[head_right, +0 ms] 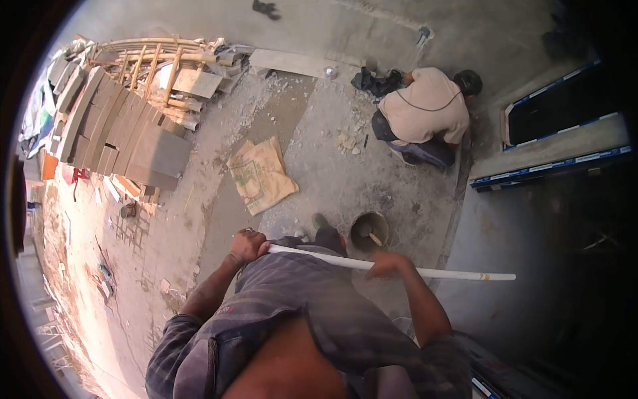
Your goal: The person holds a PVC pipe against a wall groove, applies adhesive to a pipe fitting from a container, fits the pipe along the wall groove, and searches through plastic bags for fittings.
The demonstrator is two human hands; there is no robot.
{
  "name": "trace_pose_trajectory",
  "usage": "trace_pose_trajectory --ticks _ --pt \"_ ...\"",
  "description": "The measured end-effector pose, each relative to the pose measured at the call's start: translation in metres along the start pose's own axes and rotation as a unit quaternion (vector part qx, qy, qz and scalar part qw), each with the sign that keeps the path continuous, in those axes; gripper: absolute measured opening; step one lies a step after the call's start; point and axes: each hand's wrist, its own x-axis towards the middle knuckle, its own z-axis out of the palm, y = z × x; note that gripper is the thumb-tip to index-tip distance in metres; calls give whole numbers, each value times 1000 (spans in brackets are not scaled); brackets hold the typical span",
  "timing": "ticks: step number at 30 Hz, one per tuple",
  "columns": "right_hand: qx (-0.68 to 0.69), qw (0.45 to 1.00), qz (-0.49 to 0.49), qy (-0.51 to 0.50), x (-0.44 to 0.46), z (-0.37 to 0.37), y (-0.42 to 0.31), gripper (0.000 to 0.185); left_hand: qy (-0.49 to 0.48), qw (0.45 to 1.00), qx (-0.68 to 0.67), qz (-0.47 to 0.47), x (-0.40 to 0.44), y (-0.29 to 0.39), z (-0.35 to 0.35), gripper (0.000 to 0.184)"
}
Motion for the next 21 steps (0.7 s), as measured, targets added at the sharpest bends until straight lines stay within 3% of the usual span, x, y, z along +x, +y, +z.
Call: trace_pose_trajectory --ticks 1,2,4,7,10,11,12,16,19,21 --pt "-12 998 0 62 -9 4 -9 27 -53 997 -8 -63 -1 0 2 39" --pt "-65 973 -46 218 -6 16 -7 24 -105 986 -18 -125 0 0 5 43" --pt "-168 836 -133 506 2 47 2 21 -176 959 -75 -207 4 0 4 55" --pt "-198 742 -179 615 -10 43 -14 23 -209 891 -258 -311 -3 -29 32 61" --pt "-180 744 -163 622 -16 44 -19 20 -140 887 -294 -328 -2 -32 31 52" --pt "-179 791 -129 571 -13 49 -15 20 -124 882 -309 -334 -4 -29 31 49" --pt "-175 832 -94 518 -7 55 -10 19 29 904 -311 -293 -6 -20 36 42" --pt "-33 971 -31 234 -4 51 0 23 153 932 -189 -268 0 -9 21 42" --pt "97 993 18 -57 10 37 14 33 116 973 -149 -131 3 -9 6 40" --pt "78 996 25 -22 7 33 12 33 87 966 -184 -161 1 -10 3 42"
